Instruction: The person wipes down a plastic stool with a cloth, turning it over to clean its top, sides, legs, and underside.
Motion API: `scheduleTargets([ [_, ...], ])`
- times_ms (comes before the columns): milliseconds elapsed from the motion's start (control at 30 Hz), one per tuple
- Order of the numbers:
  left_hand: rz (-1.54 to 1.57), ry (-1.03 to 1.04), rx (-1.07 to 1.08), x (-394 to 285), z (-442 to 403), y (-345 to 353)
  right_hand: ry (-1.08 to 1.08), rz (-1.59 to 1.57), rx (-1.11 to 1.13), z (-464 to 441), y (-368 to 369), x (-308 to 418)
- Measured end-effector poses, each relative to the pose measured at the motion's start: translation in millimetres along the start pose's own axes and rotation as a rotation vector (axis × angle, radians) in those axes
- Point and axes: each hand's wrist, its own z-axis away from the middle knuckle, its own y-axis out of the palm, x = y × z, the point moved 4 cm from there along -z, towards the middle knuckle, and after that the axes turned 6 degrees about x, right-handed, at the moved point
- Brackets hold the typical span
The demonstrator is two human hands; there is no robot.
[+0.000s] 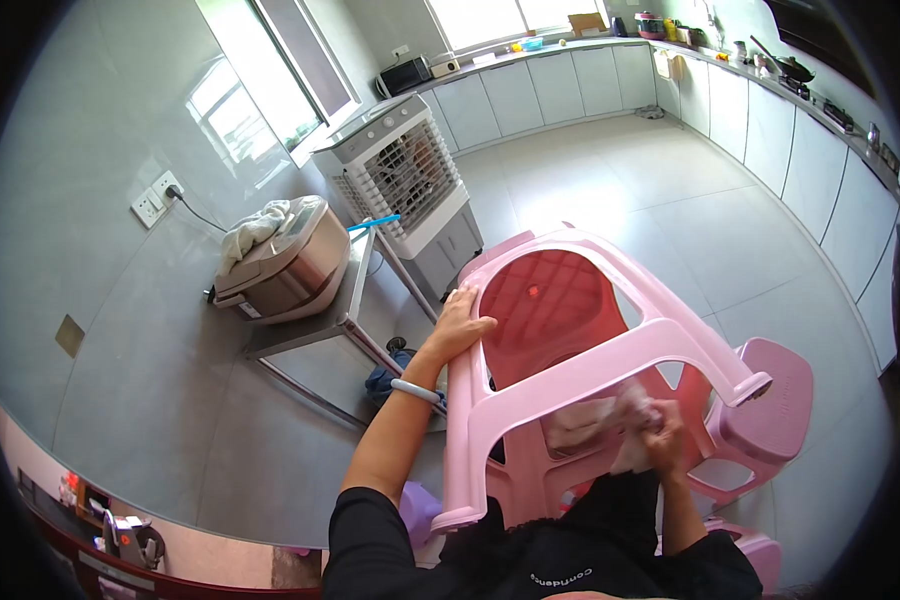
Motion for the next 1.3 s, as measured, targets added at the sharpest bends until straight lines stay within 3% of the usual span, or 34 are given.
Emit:
scheduleTargets([
  [67,0.061,0.014,0.001,1,3,1,0.033,-0.139,-0.234,-9,-33,38],
  [133,0.172,0.040,0.002,3,8,3,0.043,-0.140,-0.347,-10,-40,32],
  [233,0.422,0.092,-0.061,7,21,15,-0.024,0.010,-0.331,-9,-32,-13],
  [400,0.642,0.048,-0.074,9,42,19,0.077,-0.183,-0.502,-2,-31,-12],
  [467,0.746,0.033,-0.099,13,50,25,0.080,-0.191,-0.555,9,-27,-51],
  [533,0.877,0.009,-0.121,5,62,27,0.222,-0.332,-0.577,14,-36,-35],
  [567,1.086,-0.007,-0.077,-8,77,29,0.291,-0.400,-0.589,17,-41,-29],
  [667,1.336,-0.031,-0.229,-8,98,52,0.299,-0.593,-0.475,15,-42,-30],
  [733,1.651,-0.063,0.014,40,113,99,0.257,-0.571,-0.380,14,-40,-79],
  [767,1.546,-0.062,0.028,61,124,122,0.236,-0.559,-0.332,14,-40,-95],
  [867,1.289,-0.033,0.083,89,161,174,0.286,-0.484,-0.289,7,-45,-47],
  [967,1.210,0.057,0.110,91,190,204,0.229,-0.471,-0.233,8,-42,-79],
  [1067,1.199,0.194,0.049,89,210,222,0.189,-0.382,-0.284,11,-41,-94],
  [1167,1.192,0.319,-0.060,87,223,232,0.199,-0.376,-0.248,10,-42,-62],
  [1233,1.255,0.318,-0.142,82,225,235,0.207,-0.366,-0.283,11,-41,-60],
  [1300,1.443,0.144,-0.239,78,228,237,0.209,-0.330,-0.314,14,-41,-70],
])
